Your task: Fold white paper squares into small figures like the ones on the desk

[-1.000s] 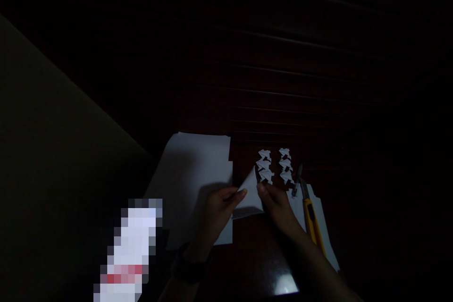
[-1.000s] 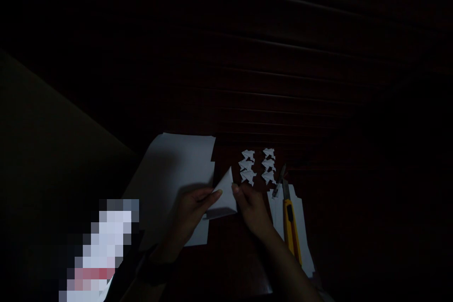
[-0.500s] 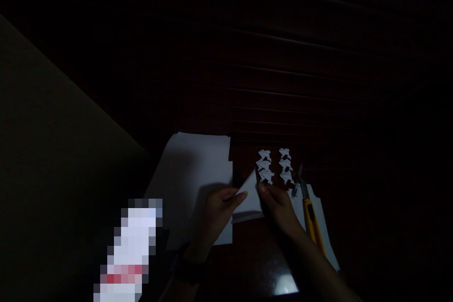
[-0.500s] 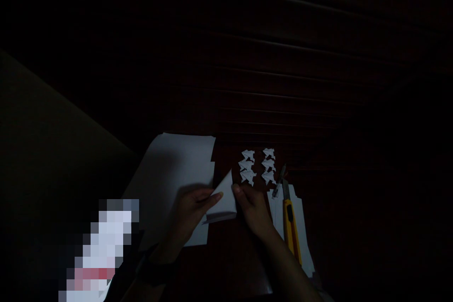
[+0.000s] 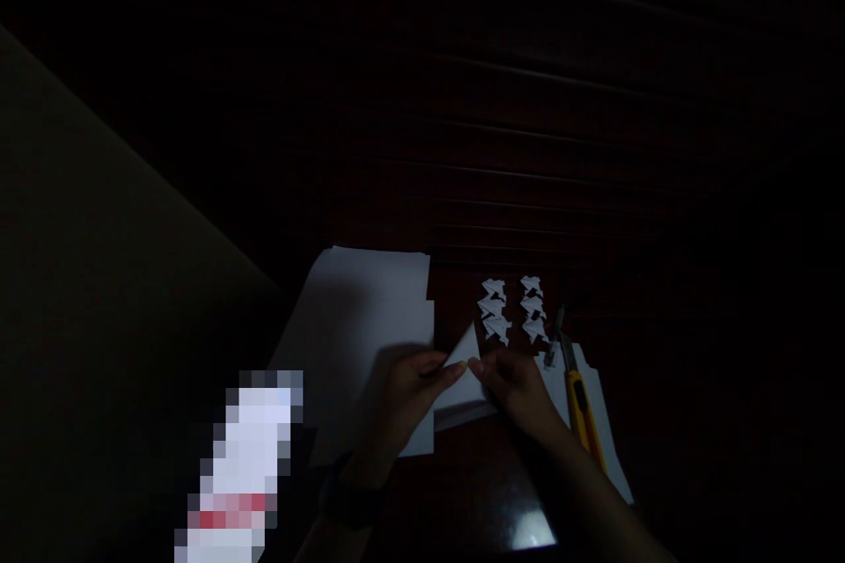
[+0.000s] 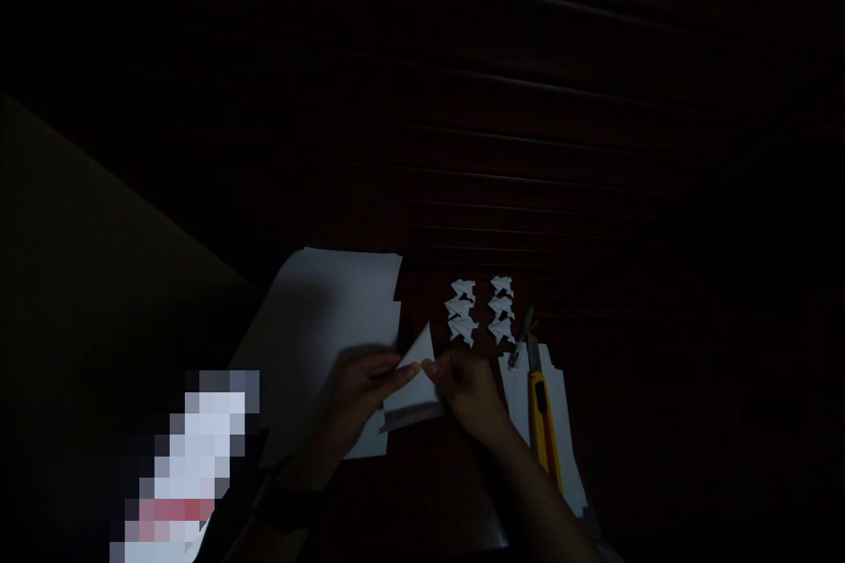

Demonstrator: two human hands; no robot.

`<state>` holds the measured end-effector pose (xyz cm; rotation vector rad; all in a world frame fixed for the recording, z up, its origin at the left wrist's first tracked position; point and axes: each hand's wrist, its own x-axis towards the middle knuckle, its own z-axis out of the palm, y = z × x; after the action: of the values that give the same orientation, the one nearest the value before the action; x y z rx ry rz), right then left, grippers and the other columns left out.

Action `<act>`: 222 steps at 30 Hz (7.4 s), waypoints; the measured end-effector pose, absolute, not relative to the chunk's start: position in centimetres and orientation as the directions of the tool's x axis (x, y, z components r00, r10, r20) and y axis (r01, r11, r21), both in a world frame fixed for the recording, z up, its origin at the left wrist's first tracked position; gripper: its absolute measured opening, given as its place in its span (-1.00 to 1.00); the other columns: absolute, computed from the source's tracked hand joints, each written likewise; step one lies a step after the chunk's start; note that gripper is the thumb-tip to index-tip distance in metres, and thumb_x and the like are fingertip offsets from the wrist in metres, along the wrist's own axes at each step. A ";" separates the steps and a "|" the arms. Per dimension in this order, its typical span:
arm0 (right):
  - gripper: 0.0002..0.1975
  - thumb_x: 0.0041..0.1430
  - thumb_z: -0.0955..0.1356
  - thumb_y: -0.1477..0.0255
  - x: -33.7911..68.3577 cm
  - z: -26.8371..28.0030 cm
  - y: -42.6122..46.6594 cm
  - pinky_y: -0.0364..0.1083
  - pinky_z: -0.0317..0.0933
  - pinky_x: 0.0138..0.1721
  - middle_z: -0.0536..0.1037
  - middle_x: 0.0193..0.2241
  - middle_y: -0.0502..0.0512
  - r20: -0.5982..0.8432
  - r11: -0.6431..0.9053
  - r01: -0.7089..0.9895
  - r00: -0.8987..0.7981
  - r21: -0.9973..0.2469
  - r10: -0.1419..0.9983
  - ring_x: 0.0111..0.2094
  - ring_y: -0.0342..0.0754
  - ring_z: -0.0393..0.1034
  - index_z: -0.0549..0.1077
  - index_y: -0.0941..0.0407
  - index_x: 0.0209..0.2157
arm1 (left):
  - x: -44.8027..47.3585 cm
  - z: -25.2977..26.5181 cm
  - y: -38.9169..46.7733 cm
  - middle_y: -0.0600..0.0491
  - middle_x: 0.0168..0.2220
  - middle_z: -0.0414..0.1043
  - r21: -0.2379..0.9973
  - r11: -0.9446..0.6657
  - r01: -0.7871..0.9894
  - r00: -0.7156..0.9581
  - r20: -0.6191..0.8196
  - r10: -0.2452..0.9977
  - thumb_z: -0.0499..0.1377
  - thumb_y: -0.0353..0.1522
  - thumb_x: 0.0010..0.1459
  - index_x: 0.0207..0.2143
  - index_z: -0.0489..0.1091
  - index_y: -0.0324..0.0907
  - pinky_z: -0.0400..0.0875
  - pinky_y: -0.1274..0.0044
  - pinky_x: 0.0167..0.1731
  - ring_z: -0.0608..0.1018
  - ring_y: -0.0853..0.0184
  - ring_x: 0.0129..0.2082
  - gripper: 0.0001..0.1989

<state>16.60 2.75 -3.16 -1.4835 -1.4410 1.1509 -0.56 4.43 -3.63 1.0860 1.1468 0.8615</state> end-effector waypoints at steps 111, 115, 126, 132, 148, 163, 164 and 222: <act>-0.72 0.15 0.32 0.31 15.4 -2.5 1.5 -0.21 0.08 -0.49 0.40 -0.58 -0.04 -0.080 0.027 0.343 -0.294 -0.939 0.952 -0.52 -0.19 0.22 0.41 0.18 -0.55 | -1.0 -2.9 4.6 -0.01 -0.40 0.56 0.960 0.220 -0.174 0.117 -0.202 0.972 0.21 -0.26 0.05 -0.40 0.49 -0.22 0.41 0.54 -0.35 0.56 0.27 -0.39 -0.80; -0.73 0.15 0.32 0.32 15.3 -2.5 1.4 -0.21 0.12 -0.46 0.43 -0.55 -0.02 -0.076 0.029 0.337 -0.295 -0.941 0.953 -0.50 -0.17 0.26 0.43 0.18 -0.54 | -0.9 -3.0 4.6 -0.01 -0.42 0.56 0.972 0.197 -0.130 0.118 -0.182 0.976 0.20 -0.25 0.06 -0.41 0.48 -0.23 0.40 0.55 -0.40 0.56 0.29 -0.42 -0.80; -0.68 0.17 0.29 0.28 14.9 -2.8 1.7 -0.20 0.11 -0.44 0.36 -0.61 -0.04 -0.072 0.008 0.329 -0.229 -0.944 0.971 -0.52 -0.17 0.21 0.43 0.18 -0.56 | -0.5 -3.3 4.5 0.01 -0.40 0.57 0.984 0.171 -0.058 0.143 -0.162 0.976 0.20 -0.25 0.06 -0.41 0.47 -0.19 0.41 0.54 -0.34 0.58 0.26 -0.37 -0.82; -0.67 0.19 0.26 0.26 15.0 -2.8 1.8 -0.22 0.01 -0.56 0.32 -0.62 -0.07 -0.100 -0.019 0.358 -0.209 -0.933 0.973 -0.59 -0.22 0.12 0.39 0.18 -0.54 | -0.2 -3.3 4.6 0.01 -0.38 0.57 0.991 0.137 0.010 0.091 -0.137 0.986 0.21 -0.25 0.05 -0.39 0.49 -0.18 0.42 0.56 -0.36 0.58 0.28 -0.38 -0.82; -0.67 0.16 0.29 0.22 15.2 -3.2 1.7 -0.22 0.02 -0.56 0.36 -0.61 -0.05 -0.135 -0.060 0.357 -0.186 -0.932 0.973 -0.57 -0.20 0.16 0.41 0.18 -0.53 | -0.6 -3.7 4.6 -0.01 -0.44 0.57 0.975 0.220 -0.021 0.072 -0.218 0.973 0.27 -0.25 -0.05 -0.47 0.51 -0.21 0.42 0.56 -0.43 0.57 0.25 -0.42 -0.81; -0.78 0.09 0.37 0.31 15.1 -2.8 1.4 -0.21 0.09 -0.48 0.45 -0.55 -0.03 -0.074 0.004 0.379 -0.192 -0.925 0.979 -0.52 -0.18 0.25 0.46 0.17 -0.51 | -0.9 -3.6 4.7 -0.01 -0.40 0.56 0.962 0.236 -0.137 0.081 -0.226 0.971 0.26 -0.26 -0.02 -0.43 0.51 -0.23 0.41 0.53 -0.36 0.56 0.25 -0.38 -0.81; -0.77 0.09 0.36 0.31 15.1 -2.8 1.4 -0.21 0.09 -0.49 0.45 -0.56 -0.03 -0.087 -0.008 0.380 -0.189 -0.925 0.978 -0.52 -0.18 0.25 0.46 0.17 -0.50 | -0.9 -3.6 4.7 -0.01 -0.40 0.56 0.964 0.231 -0.134 0.076 -0.223 0.972 0.26 -0.27 -0.02 -0.43 0.50 -0.23 0.41 0.53 -0.36 0.56 0.26 -0.38 -0.81; -0.70 0.02 0.39 0.25 14.8 -3.1 1.5 -0.20 0.01 -0.57 0.36 -0.65 -0.03 -0.185 -0.164 0.191 -0.096 -0.968 0.978 -0.60 -0.20 0.15 0.43 0.19 -0.58 | -0.4 -3.5 4.3 0.12 -0.63 0.32 0.972 0.236 0.001 -0.027 -0.236 0.971 0.22 -0.07 -0.06 -0.59 0.44 -0.24 0.14 0.63 -0.66 0.34 0.43 -0.61 -0.61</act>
<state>14.84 1.54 -3.07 -1.4229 -1.3428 1.3345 -0.39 4.33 -3.54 1.0217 1.3353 1.0486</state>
